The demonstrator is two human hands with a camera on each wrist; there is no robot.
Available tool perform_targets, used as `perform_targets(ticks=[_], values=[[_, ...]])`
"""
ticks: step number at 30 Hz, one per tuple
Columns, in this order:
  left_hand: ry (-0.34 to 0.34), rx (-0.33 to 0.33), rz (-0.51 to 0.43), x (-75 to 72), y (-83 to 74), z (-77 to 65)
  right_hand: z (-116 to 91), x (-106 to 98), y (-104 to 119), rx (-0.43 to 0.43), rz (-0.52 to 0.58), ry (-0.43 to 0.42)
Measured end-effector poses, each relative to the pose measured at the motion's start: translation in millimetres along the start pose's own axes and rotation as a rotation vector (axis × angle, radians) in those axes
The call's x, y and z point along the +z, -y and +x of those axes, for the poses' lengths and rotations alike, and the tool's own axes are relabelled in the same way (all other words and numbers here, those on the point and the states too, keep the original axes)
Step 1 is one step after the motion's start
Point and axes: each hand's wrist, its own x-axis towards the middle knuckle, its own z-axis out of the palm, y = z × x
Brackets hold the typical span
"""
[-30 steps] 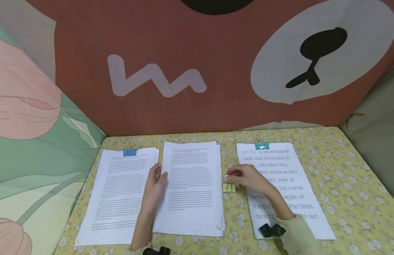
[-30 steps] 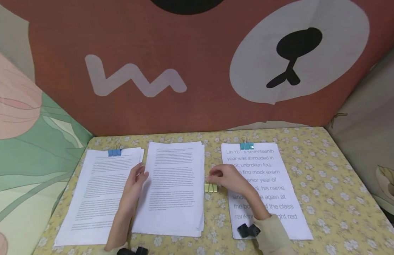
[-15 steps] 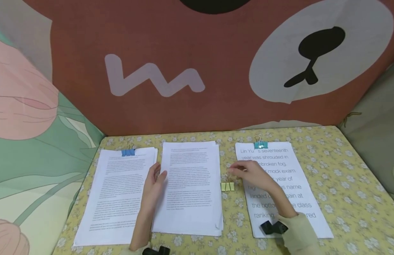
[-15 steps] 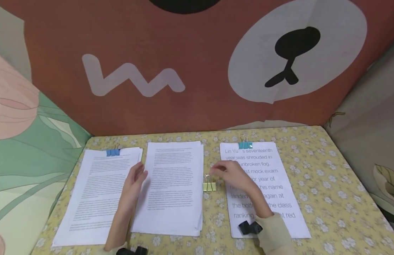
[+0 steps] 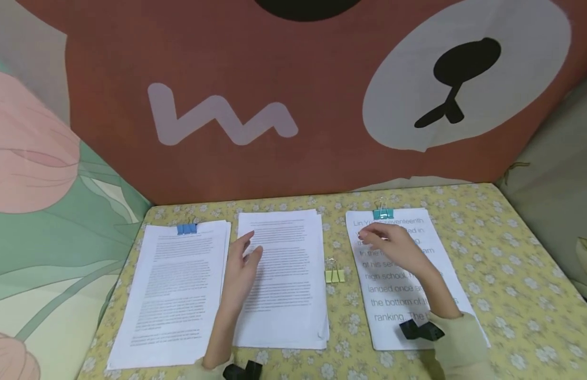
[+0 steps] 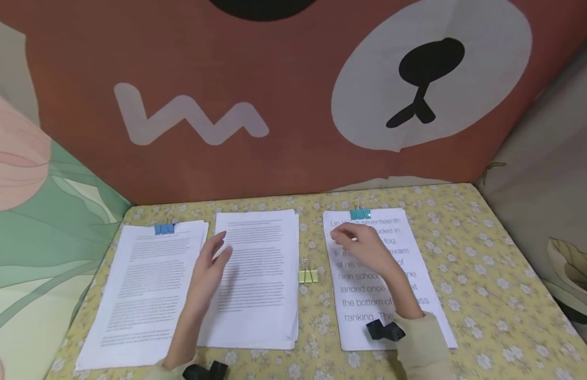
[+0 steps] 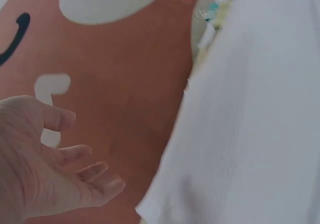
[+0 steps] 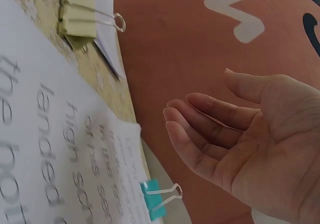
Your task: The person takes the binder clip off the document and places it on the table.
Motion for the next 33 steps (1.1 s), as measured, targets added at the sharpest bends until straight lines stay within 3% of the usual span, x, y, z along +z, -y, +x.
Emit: perform_targets(ticks=[7,14,21,27,33], values=[[0.07,0.074,-0.085,35.4,-23.5,-3.3,-16,-25,-16,0.095,-0.046,-0.087],[0.278,0.082,-0.134,76.7,-36.5,-9.7,-33,-46,-36,0.178,-0.083,-0.16],[0.434,0.02,-0.165,113.5,-42.8,-18.4,-44,-56,-57,0.23,-0.061,-0.209],[0.469,-0.062,-0.193,146.8,-38.7,-25.0,-48,-56,-68,0.322,-0.077,-0.211],[0.41,-0.08,-0.223,169.2,-36.7,-28.2,-51,-57,-73,0.349,-0.087,-0.21]])
